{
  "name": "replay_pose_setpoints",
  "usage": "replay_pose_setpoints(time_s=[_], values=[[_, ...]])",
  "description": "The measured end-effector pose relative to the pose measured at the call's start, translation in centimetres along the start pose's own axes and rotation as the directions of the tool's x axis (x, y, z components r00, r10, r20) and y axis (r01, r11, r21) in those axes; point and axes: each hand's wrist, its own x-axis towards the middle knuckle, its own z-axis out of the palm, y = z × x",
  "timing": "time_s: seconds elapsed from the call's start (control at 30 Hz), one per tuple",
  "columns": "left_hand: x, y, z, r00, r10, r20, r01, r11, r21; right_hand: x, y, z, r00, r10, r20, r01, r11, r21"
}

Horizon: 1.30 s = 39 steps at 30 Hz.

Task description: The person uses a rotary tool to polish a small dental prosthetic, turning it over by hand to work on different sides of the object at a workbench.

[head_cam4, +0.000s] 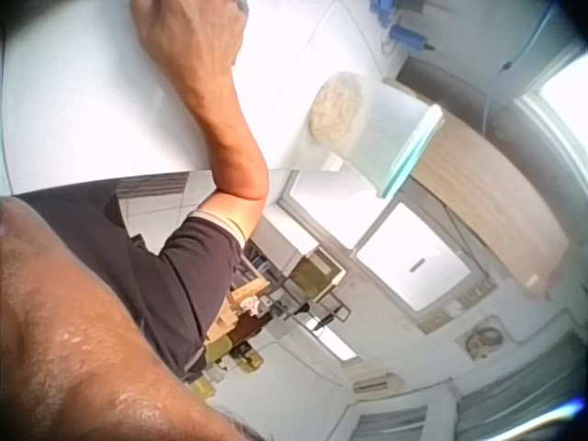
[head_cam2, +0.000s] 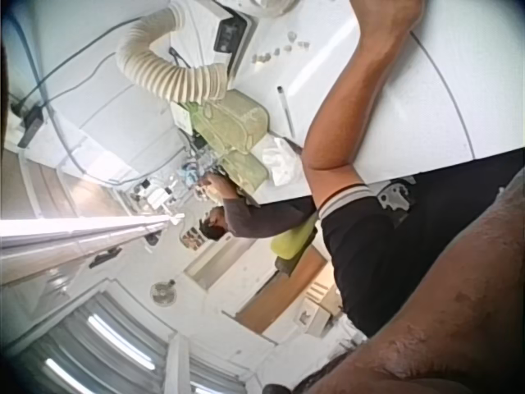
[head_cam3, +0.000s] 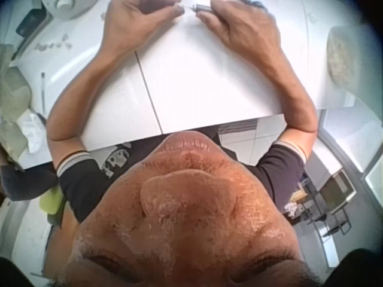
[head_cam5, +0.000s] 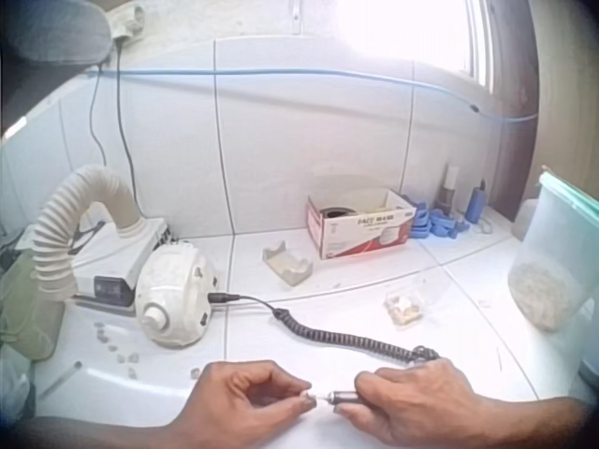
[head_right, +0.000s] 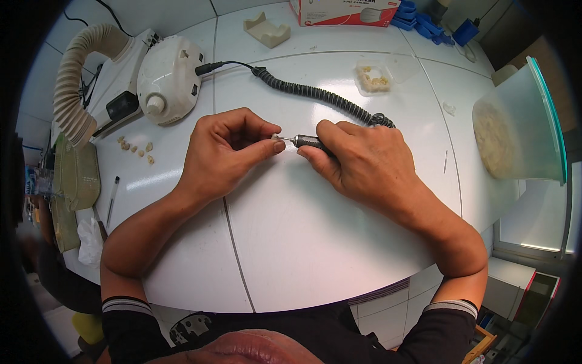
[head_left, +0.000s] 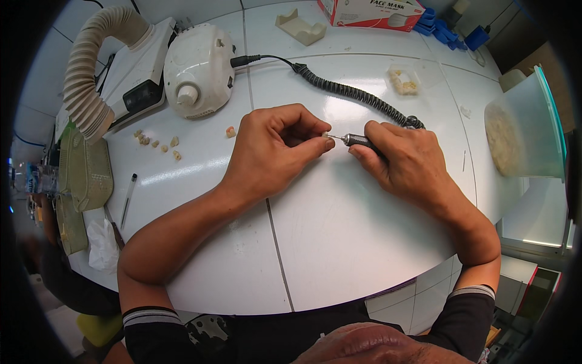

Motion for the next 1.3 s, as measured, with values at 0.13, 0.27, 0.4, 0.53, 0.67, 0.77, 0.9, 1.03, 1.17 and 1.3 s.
replay_pose_setpoints(time_s=[0.13,0.27,0.4,0.53,0.67,0.77,0.9,1.03,1.17,1.3], values=[[0.01,0.11,0.01,1.0,0.0,0.0,0.0,1.0,0.008,-0.1,-0.04,0.02,1.0,0.009,-0.005,-0.009,1.0,0.0],[-0.06,-0.02,-0.08,1.0,0.006,-0.006,-0.006,1.0,-0.001,0.02,-0.2,0.13,1.0,0.002,-0.023,-0.002,1.0,0.0],[-0.09,0.09,-0.04,1.0,-0.007,-0.004,0.007,1.0,0.0,0.06,-0.22,-0.01,1.0,0.019,-0.008,-0.019,1.0,0.0],[-0.02,-0.01,-0.01,1.0,0.004,-0.008,-0.004,1.0,0.002,0.03,-0.19,0.0,1.0,0.022,0.004,-0.022,1.0,-0.002],[-0.01,-0.1,-0.06,1.0,0.018,-0.01,-0.018,1.0,-0.008,0.08,-0.25,-0.08,1.0,0.02,-0.006,-0.02,1.0,-0.003],[-0.01,-0.16,-0.04,1.0,0.022,-0.01,-0.022,1.0,-0.005,0.09,-0.32,-0.07,1.0,0.023,-0.001,-0.023,1.0,-0.004],[-0.04,-0.18,-0.09,1.0,0.022,-0.013,-0.022,1.0,0.007,0.1,-0.34,-0.05,1.0,0.02,0.005,-0.02,1.0,-0.007],[-0.09,0.1,-0.16,1.0,0.012,-0.007,-0.012,0.999,0.033,0.05,-0.25,0.03,1.0,0.008,-0.01,-0.008,1.0,-0.004],[-0.07,-0.04,-0.11,1.0,0.008,-0.019,-0.008,1.0,0.026,0.04,-0.2,0.08,1.0,0.006,-0.007,-0.006,1.0,-0.005],[-0.02,-0.03,-0.18,1.0,0.006,-0.017,-0.006,1.0,0.019,0.02,-0.17,0.17,1.0,0.0,-0.008,0.0,1.0,-0.008]])
